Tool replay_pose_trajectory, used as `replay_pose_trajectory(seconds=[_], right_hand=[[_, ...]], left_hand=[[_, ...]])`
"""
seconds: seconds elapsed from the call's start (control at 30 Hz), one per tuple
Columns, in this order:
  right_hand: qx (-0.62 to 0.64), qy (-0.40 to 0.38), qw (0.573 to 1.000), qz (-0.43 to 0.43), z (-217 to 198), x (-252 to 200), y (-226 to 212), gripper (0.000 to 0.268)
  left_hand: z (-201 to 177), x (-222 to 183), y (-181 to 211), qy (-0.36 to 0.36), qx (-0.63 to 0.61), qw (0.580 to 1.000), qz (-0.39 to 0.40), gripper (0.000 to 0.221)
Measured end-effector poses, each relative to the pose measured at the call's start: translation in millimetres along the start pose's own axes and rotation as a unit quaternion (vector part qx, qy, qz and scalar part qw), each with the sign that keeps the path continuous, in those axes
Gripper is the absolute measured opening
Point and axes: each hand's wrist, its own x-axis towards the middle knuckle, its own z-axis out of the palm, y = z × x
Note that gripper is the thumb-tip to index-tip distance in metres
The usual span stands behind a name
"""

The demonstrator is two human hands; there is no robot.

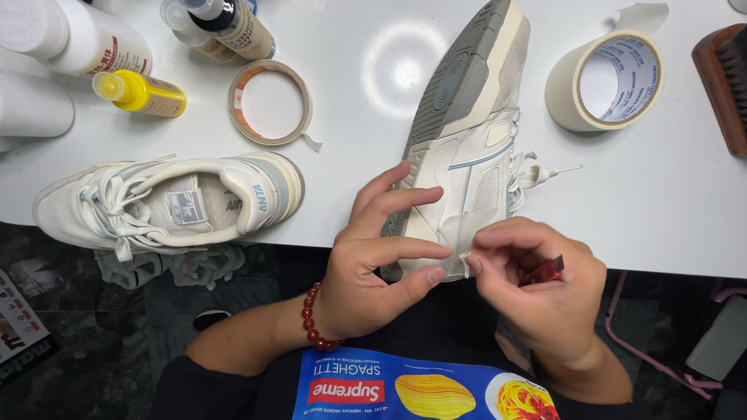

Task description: Applying and trimming masking tape on the midsole of a sneaker.

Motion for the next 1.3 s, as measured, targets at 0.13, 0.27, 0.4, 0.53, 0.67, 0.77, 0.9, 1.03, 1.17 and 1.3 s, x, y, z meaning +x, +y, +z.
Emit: replay_pose_trajectory(seconds=[0.13,0.27,0.4,0.53,0.67,0.77,0.9,1.03,1.17,1.3], right_hand=[[-0.076,0.014,0.994,0.081,-0.1,9.1,0.9,0.024],[-0.124,-0.02,0.988,0.093,7.6,16.9,-1.0,0.022],[-0.157,-0.029,0.983,0.089,10.4,18.4,-2.7,0.021],[-0.194,-0.037,0.977,0.079,11.4,18.6,-5.7,0.021],[-0.22,-0.046,0.972,0.063,12.5,20.0,-7.4,0.022],[-0.232,-0.05,0.97,0.045,13.2,19.3,-6.2,0.023],[-0.235,-0.052,0.97,0.032,14.8,19.2,-7.5,0.023],[-0.259,-0.051,0.965,0.0,18.9,19.7,-13.7,0.023],[-0.298,-0.043,0.952,-0.045,24.6,17.5,-17.7,0.022],[-0.311,-0.044,0.947,-0.07,24.4,17.2,-18.5,0.022]], left_hand=[[-3.8,1.6,-6.2,0.049,0.089,0.994,0.036,0.018],[-2.7,2.3,-16.9,0.083,0.116,0.99,0.015,0.018],[0.3,0.1,-25.1,0.086,0.092,0.992,-0.005,0.02],[1.2,-0.5,-27.6,0.076,0.065,0.995,-0.011,0.021],[2.3,-0.8,-27.7,0.066,0.045,0.997,-0.017,0.02],[1.7,-0.8,-28.1,0.062,0.042,0.997,-0.022,0.02],[2.0,-0.4,-27.7,0.064,0.052,0.997,-0.015,0.019],[2.1,-0.1,-27.4,0.065,0.059,0.996,-0.006,0.019],[2.3,-0.2,-27.6,0.065,0.062,0.996,0.003,0.019],[2.3,-0.4,-29.0,0.065,0.063,0.996,0.008,0.019]])
